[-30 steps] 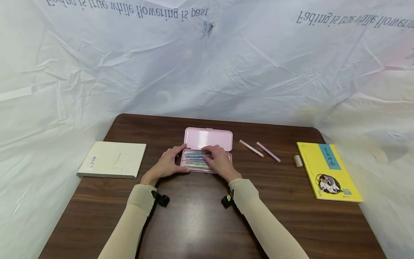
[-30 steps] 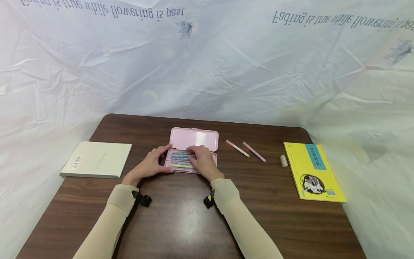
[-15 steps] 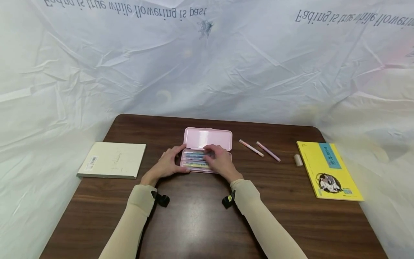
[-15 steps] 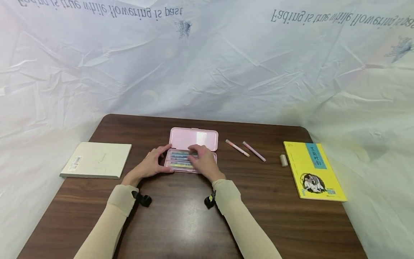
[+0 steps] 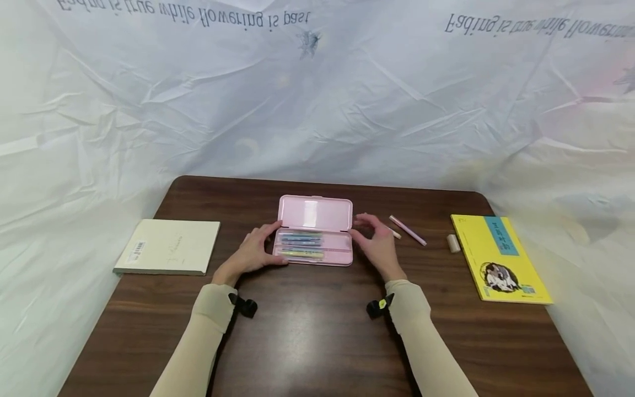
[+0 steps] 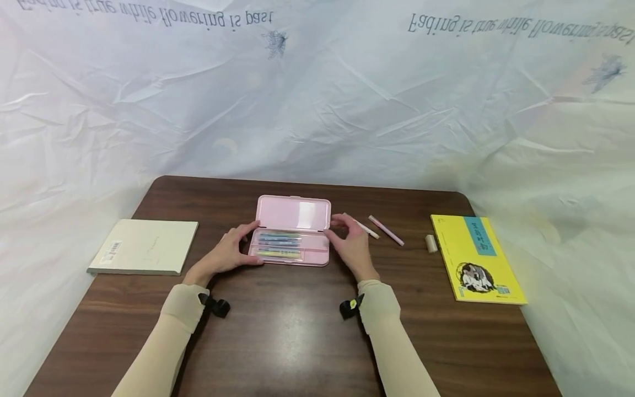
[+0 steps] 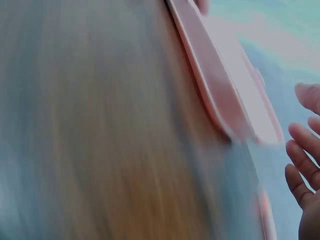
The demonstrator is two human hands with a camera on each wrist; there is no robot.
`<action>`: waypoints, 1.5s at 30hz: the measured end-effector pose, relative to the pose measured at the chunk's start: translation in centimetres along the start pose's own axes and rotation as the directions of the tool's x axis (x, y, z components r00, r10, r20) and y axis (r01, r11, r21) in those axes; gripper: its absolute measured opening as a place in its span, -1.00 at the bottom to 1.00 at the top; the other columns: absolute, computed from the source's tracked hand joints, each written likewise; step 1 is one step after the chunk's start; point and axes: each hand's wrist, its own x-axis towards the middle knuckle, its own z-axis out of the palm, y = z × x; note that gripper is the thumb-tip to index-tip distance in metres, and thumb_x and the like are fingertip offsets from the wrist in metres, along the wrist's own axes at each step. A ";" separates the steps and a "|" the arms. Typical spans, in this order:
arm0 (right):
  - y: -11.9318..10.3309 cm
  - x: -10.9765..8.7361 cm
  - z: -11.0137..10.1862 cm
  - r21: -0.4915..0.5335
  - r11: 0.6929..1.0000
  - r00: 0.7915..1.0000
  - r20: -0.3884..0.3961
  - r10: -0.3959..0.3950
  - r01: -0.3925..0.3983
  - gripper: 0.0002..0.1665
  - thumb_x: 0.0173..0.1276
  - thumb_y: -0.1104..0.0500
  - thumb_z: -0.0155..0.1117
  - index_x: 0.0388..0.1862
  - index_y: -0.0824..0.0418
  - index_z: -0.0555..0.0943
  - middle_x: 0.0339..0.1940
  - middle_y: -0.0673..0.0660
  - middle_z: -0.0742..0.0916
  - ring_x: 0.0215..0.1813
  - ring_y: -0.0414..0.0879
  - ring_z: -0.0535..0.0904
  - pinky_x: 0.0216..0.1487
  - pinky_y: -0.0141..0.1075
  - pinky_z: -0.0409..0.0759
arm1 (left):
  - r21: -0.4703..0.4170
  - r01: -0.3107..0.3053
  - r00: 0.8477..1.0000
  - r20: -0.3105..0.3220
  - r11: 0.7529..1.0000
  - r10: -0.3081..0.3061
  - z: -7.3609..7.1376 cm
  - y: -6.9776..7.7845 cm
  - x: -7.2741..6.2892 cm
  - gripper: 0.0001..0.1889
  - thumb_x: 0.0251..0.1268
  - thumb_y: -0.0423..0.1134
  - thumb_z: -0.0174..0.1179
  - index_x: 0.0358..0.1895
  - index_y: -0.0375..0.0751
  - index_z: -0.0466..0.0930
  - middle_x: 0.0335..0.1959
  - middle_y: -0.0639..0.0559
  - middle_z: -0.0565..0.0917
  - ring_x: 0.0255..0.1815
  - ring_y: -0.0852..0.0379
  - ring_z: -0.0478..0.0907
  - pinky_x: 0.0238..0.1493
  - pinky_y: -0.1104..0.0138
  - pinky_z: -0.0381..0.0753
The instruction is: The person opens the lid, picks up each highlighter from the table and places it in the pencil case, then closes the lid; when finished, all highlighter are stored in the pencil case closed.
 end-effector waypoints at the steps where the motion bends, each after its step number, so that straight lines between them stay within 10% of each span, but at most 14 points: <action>1: 0.4 0.0 -0.6 0.003 1.000 1.000 -0.021 0.007 -0.007 -0.50 0.28 0.20 0.62 0.16 0.32 0.70 -0.04 0.24 0.82 0.05 0.17 0.73 0.18 0.10 0.59 | 0.001 0.002 1.000 -0.002 1.000 -0.002 0.0 0.0 0.0 0.18 0.03 0.17 0.63 0.72 0.08 0.13 0.60 -0.15 0.33 0.38 -0.17 0.30 0.41 -0.21 0.26; 19: 5.7 -1.6 -7.0 -0.056 0.982 0.956 -0.243 0.162 -0.180 -0.47 0.25 0.24 0.64 0.19 0.28 0.69 0.09 0.28 0.78 0.10 0.15 0.67 0.16 -0.25 0.47 | -0.002 0.011 1.000 0.012 1.000 -0.011 -0.3 -0.1 0.3 0.19 0.02 0.18 0.63 0.72 0.14 0.12 0.60 -0.16 0.32 0.38 -0.21 0.29 0.40 -0.25 0.27; 45: 6.8 -1.4 -6.8 -0.124 0.970 0.961 -0.207 0.182 -0.210 -0.54 0.27 0.38 0.57 0.15 0.34 0.68 0.04 0.30 0.82 0.08 0.19 0.71 0.10 -0.25 0.45 | -0.005 -0.013 1.000 -0.002 1.000 0.013 0.0 -0.1 0.6 0.19 0.02 0.12 0.65 0.72 0.05 0.13 0.56 -0.18 0.36 0.33 -0.20 0.32 0.38 -0.25 0.29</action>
